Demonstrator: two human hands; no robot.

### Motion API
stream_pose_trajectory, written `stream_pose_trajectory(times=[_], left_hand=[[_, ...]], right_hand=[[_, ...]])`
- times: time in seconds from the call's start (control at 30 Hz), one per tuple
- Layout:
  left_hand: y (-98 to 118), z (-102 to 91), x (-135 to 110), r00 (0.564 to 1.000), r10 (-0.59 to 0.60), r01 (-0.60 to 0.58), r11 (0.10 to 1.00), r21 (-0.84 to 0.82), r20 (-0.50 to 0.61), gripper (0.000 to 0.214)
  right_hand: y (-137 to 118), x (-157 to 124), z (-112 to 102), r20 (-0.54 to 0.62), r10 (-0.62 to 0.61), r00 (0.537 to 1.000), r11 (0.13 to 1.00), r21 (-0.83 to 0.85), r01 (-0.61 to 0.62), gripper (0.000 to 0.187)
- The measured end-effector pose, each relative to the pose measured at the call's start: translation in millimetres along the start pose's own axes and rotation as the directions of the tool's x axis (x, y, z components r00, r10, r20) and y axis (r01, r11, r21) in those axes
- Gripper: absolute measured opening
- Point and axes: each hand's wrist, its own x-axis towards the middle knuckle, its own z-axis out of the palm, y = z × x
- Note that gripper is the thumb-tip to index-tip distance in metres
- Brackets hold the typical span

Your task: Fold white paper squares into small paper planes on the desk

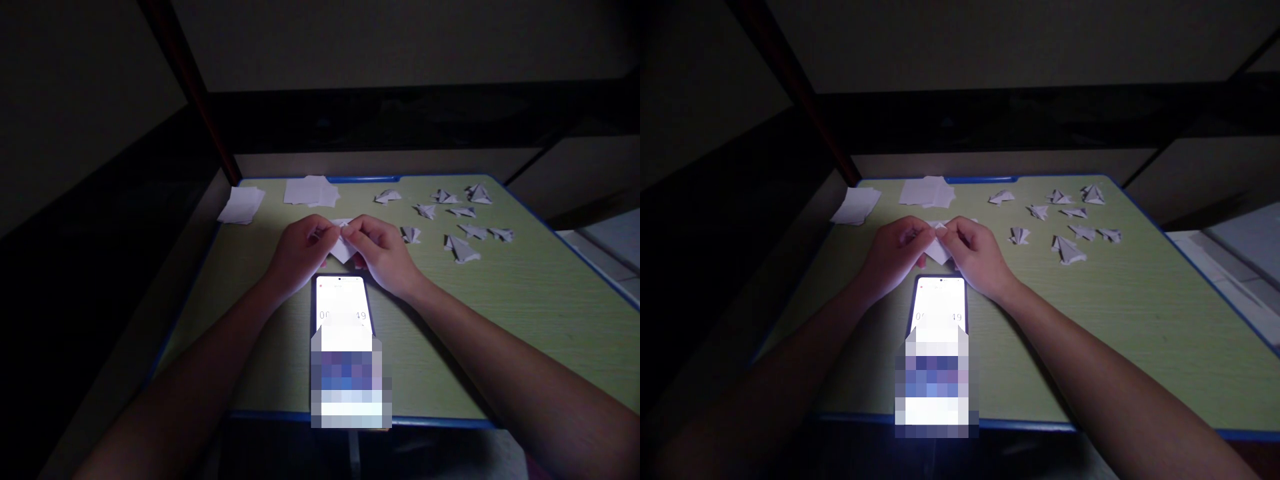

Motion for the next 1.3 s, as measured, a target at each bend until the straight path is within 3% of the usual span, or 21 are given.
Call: stream_pose_trajectory(times=[1.13,1.3], left_hand=[[1.7,3.0,1.2,0.998,0.036,-0.039,0.998,-0.049,-0.058,0.013],[3.7,0.5,0.6,0.999,0.022,-0.023,0.998,-0.065,-0.024,0.015]], right_hand=[[-4.3,0.3,-1.0,0.081,-0.016,0.997,0.999,-0.035,0.019,0.037],[-2.3,-0.3,-1.6,0.082,-0.008,0.997,1.000,-0.007,0.008,0.036]])
